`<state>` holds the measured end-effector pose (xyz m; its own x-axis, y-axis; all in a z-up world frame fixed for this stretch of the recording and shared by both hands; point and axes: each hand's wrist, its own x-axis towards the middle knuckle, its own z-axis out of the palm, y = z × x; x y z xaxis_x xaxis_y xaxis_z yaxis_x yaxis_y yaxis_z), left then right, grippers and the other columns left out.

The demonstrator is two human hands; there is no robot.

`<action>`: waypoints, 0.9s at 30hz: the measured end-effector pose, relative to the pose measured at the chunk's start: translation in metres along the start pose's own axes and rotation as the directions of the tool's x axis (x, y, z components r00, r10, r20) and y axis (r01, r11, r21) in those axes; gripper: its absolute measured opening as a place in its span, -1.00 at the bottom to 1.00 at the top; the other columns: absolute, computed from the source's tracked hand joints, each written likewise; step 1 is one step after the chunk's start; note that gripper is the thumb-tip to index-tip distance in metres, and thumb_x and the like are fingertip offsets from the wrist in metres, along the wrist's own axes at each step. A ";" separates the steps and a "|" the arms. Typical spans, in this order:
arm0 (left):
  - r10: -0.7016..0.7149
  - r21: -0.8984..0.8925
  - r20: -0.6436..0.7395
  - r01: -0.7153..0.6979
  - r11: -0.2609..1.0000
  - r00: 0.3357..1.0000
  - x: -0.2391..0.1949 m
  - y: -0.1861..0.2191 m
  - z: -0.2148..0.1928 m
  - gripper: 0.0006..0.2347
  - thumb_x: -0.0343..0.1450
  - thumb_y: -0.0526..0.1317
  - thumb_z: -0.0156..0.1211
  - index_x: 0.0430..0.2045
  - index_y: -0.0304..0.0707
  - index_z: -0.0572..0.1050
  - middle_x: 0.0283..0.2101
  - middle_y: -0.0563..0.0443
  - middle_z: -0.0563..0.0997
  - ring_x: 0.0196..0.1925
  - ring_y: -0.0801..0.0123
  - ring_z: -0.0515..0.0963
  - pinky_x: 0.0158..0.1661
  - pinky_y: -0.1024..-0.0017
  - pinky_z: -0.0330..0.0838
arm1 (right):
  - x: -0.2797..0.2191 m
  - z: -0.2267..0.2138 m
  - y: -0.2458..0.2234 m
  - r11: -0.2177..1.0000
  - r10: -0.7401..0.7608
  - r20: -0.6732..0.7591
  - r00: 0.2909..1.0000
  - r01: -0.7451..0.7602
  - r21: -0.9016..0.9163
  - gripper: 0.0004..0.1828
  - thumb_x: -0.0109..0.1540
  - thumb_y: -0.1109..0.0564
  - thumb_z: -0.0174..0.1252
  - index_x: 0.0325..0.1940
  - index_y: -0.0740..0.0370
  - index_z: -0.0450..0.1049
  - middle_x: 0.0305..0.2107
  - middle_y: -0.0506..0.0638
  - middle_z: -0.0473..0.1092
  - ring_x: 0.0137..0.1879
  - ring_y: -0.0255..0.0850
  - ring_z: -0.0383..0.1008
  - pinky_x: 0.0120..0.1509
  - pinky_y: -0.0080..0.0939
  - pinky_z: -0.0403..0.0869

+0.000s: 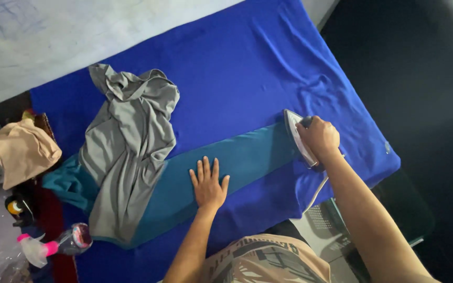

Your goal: Ironing a long-sleeved garment on an ironing board.

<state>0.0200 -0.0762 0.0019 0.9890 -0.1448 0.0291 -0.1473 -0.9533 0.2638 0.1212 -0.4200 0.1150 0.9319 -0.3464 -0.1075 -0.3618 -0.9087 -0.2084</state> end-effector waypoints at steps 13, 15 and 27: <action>-0.015 0.038 -0.059 0.018 0.999 0.998 -0.002 0.023 0.004 -0.48 0.45 0.07 0.07 0.29 -0.16 0.33 0.43 -0.31 0.23 0.49 -0.16 0.13 0.38 -0.29 -0.13 | 0.062 0.011 0.083 0.728 0.092 -0.457 0.885 0.254 0.637 -0.66 0.37 -0.05 0.30 -0.07 0.32 0.51 -0.27 0.15 0.56 -0.14 -0.11 0.60 -0.01 -0.08 0.52; -0.007 0.006 -0.020 0.008 1.000 1.000 0.004 0.028 0.004 -0.44 0.45 0.09 0.07 0.30 -0.23 0.30 0.43 -0.34 0.21 0.48 -0.18 0.12 0.38 -0.28 -0.14 | 0.075 0.051 0.094 0.459 0.137 -0.514 0.846 0.406 0.790 -0.75 0.44 0.07 0.28 0.02 0.28 0.44 -0.21 0.08 0.45 -0.09 -0.28 0.44 0.05 -0.24 0.45; 0.008 -0.052 0.001 -0.008 0.999 1.000 -0.016 0.019 0.003 -0.41 0.45 0.11 0.06 0.34 -0.20 0.27 0.45 -0.36 0.16 0.50 -0.18 0.09 0.38 -0.23 -0.14 | 0.043 0.072 0.124 0.767 0.090 -0.476 0.875 0.244 0.593 -0.74 0.44 0.04 0.23 0.08 0.28 0.44 -0.10 0.17 0.38 0.06 0.00 0.34 0.22 0.03 0.32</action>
<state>0.0018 -0.0925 0.0039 0.9878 -0.1528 0.0300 -0.1545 -0.9371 0.3130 0.1149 -0.5307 0.0144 0.7952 -0.4954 0.3496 -0.0655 -0.6434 -0.7627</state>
